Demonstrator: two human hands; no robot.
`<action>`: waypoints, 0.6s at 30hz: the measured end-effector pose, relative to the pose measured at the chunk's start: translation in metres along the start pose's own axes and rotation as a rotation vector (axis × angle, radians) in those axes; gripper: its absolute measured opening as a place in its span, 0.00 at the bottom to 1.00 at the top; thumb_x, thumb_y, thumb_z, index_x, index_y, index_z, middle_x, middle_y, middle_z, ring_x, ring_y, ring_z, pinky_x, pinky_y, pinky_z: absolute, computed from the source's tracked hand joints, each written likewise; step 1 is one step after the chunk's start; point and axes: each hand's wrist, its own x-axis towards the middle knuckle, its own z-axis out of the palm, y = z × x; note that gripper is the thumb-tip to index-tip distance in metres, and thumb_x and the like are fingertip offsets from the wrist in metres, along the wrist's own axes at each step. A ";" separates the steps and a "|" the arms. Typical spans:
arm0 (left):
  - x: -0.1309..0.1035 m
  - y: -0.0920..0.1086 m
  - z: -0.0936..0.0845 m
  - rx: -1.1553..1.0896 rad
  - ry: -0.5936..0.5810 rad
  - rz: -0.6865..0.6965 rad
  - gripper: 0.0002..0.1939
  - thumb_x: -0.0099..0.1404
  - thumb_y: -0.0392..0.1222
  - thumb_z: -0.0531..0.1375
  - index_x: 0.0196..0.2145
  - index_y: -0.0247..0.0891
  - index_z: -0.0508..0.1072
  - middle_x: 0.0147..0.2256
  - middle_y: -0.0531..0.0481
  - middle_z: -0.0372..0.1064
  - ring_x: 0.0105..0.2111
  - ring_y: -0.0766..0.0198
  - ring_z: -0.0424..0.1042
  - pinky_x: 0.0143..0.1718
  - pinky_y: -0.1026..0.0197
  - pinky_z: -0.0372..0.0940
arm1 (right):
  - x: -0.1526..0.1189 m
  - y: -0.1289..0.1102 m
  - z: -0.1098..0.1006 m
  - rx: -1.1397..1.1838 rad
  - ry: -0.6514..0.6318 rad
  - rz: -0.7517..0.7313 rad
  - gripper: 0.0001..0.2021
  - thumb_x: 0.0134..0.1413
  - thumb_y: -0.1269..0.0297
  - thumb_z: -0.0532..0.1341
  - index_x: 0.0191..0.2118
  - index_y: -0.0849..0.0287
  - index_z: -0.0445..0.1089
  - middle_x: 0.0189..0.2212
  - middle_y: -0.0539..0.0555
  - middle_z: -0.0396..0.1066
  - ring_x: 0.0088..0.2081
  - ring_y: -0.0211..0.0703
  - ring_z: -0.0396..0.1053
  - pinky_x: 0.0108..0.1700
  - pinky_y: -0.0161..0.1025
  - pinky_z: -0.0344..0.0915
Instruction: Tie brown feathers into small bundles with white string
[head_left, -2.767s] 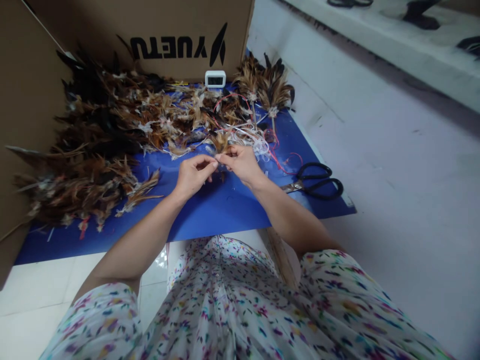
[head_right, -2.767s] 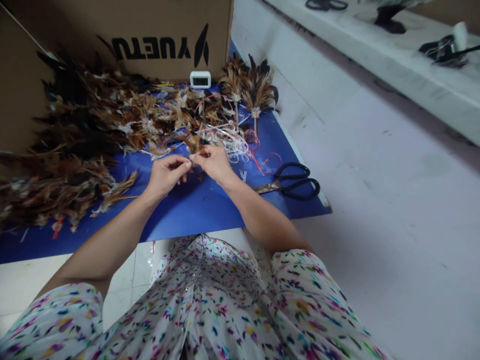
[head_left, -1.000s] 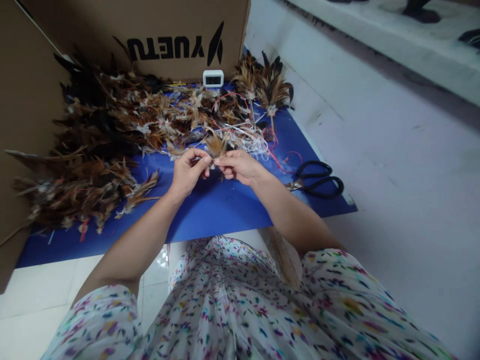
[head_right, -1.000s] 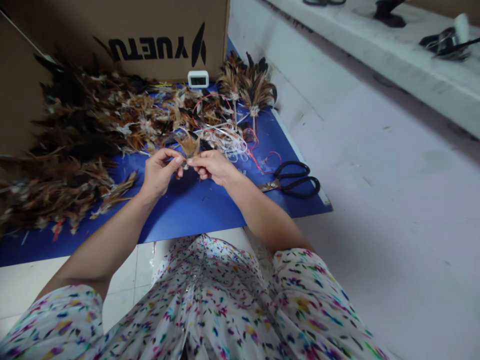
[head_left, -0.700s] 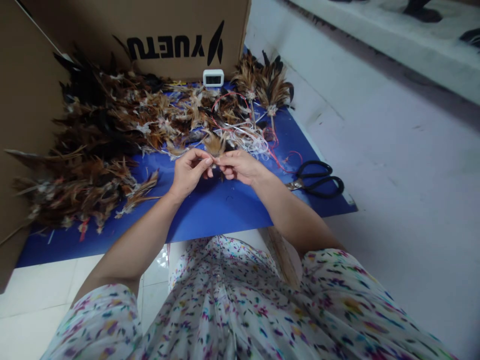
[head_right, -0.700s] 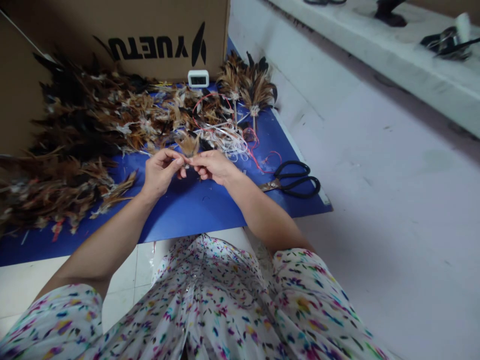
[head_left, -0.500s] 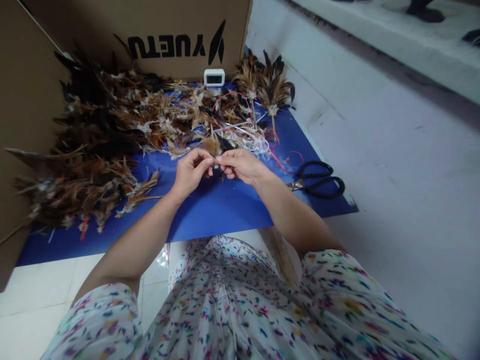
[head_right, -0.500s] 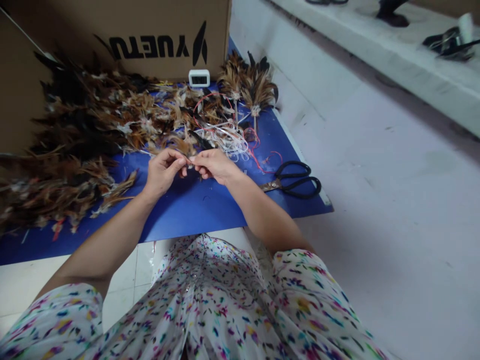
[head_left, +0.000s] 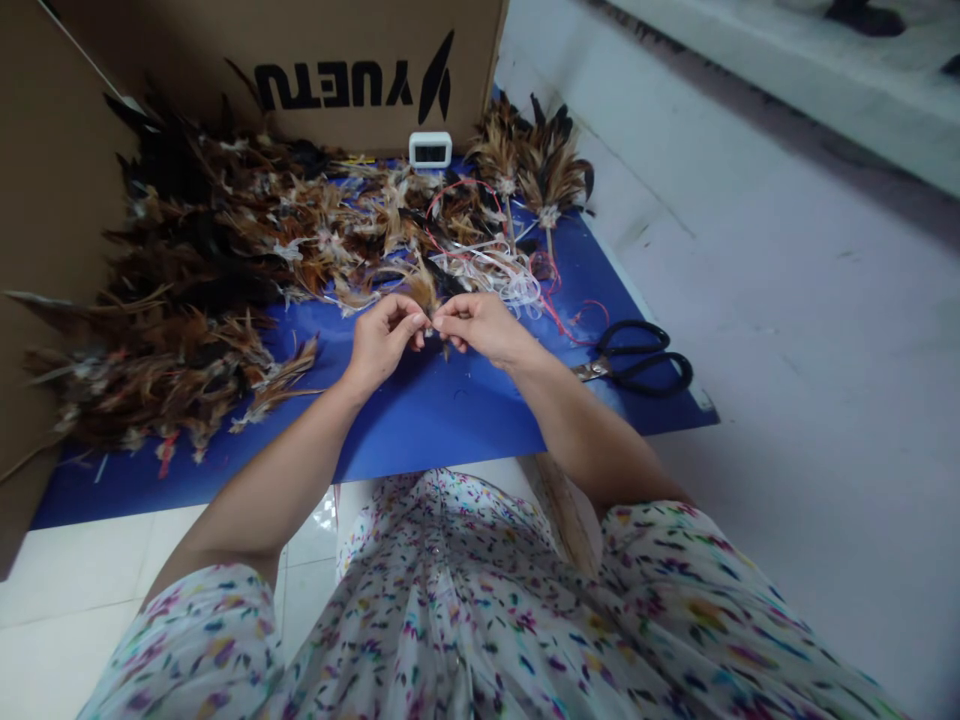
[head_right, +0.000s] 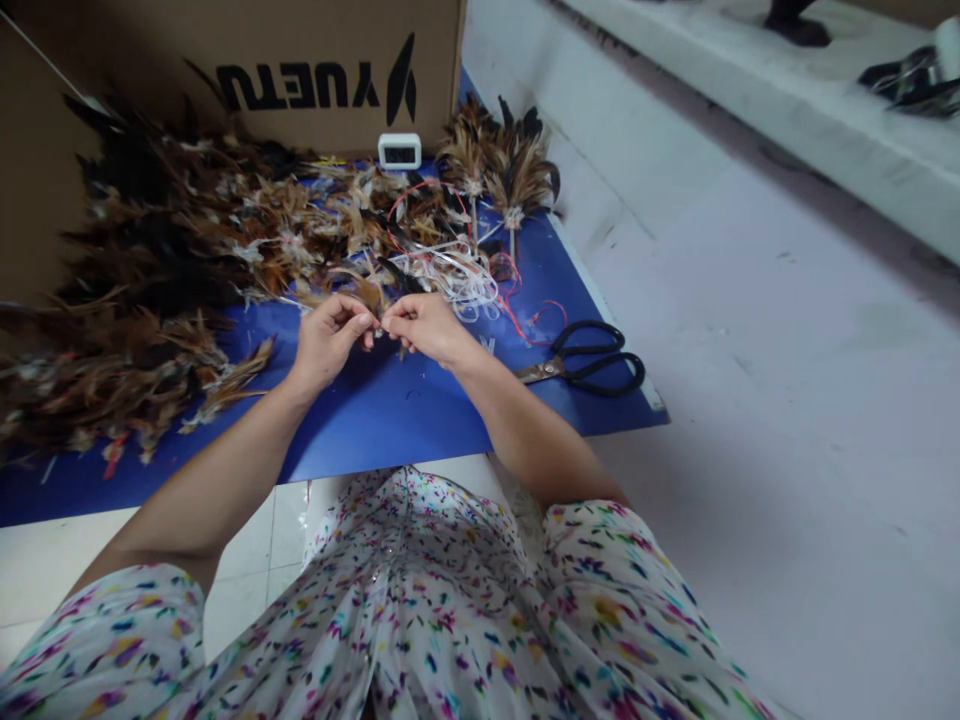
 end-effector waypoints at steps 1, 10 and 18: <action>0.000 0.000 0.000 0.001 -0.001 -0.009 0.21 0.57 0.58 0.69 0.29 0.37 0.70 0.20 0.55 0.70 0.18 0.72 0.68 0.21 0.69 0.65 | 0.000 0.001 0.000 -0.021 0.012 -0.018 0.08 0.54 0.78 0.64 0.26 0.62 0.71 0.16 0.45 0.68 0.16 0.27 0.59 0.18 0.27 0.57; 0.001 -0.004 -0.002 0.008 -0.023 -0.086 0.23 0.54 0.59 0.70 0.29 0.37 0.69 0.19 0.55 0.69 0.17 0.71 0.68 0.20 0.68 0.64 | 0.005 0.012 -0.006 -0.234 -0.048 -0.160 0.05 0.54 0.73 0.62 0.29 0.61 0.73 0.20 0.47 0.69 0.20 0.30 0.63 0.24 0.30 0.60; 0.001 -0.006 -0.002 0.002 -0.021 -0.158 0.23 0.51 0.49 0.73 0.31 0.39 0.63 0.18 0.58 0.70 0.16 0.70 0.69 0.18 0.69 0.64 | 0.003 0.013 -0.010 -0.450 0.004 -0.282 0.03 0.54 0.68 0.64 0.31 0.61 0.75 0.22 0.48 0.70 0.26 0.34 0.64 0.32 0.34 0.58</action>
